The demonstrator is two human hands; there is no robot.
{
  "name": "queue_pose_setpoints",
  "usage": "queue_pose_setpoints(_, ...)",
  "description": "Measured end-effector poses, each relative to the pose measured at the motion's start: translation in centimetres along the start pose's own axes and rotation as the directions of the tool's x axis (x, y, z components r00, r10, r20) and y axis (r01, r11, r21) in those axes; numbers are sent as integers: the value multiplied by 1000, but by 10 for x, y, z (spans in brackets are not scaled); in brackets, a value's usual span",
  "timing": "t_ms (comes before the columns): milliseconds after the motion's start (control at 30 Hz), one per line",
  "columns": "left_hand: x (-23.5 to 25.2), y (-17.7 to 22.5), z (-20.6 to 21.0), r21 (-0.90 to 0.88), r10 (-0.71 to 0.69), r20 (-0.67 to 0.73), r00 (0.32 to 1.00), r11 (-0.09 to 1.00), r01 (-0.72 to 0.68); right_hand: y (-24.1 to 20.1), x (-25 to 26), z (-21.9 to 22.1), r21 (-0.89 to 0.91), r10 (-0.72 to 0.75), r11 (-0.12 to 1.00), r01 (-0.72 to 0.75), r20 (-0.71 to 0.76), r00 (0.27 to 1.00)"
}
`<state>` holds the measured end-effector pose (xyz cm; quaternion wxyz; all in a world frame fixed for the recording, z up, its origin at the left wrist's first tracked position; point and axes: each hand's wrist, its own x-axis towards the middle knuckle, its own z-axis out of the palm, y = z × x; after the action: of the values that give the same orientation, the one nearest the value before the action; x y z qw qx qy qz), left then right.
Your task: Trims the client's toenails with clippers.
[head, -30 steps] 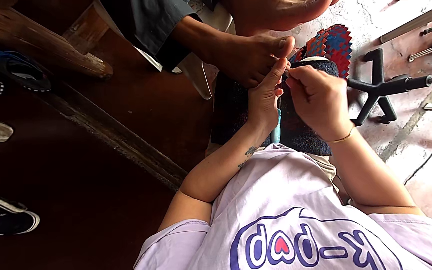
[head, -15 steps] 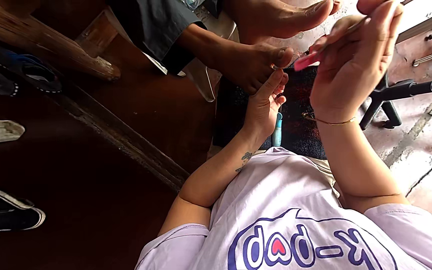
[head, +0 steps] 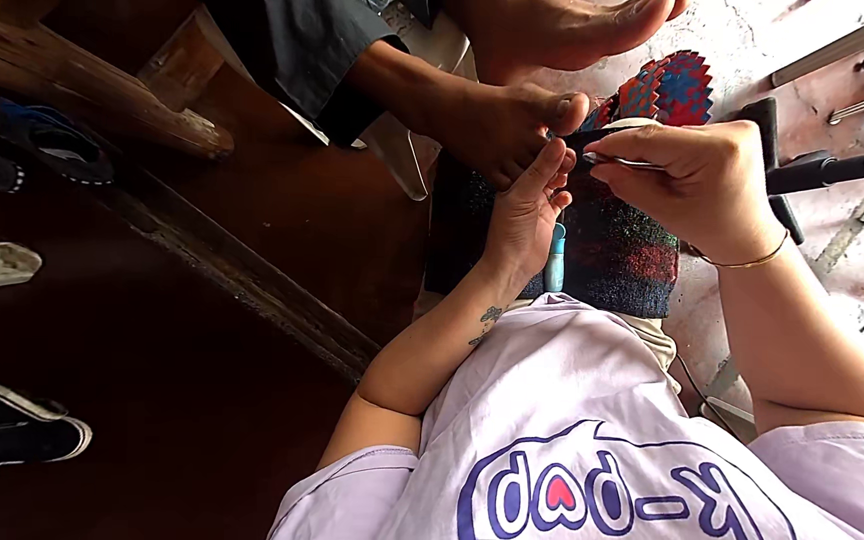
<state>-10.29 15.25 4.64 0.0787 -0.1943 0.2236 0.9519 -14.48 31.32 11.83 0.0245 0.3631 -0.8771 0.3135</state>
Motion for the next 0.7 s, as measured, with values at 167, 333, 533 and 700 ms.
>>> queue_pose_setpoints(167, -1, -1, 0, -8, 3, -25, 1000, 1000, -4, 1, 6, -1, -105, -112, 988, 112, 10, 994)
queue_pose_setpoints(333, 1, -2, -1, 19, 24, -27, 999, 1000, -23, -1, 11, -4, -144, -150, 977, 158, 64, 987)
queue_pose_setpoints(533, 0, -2, -1, 31, 22, -35, 999, 999, -20, -3, 16, -6, -167, -149, 972, 164, 96, 984)
queue_pose_setpoints(700, 0, -2, -1, 33, 21, -44, 999, 999, -20, -2, 18, -7, -42, -43, 998, 49, 125, 991)
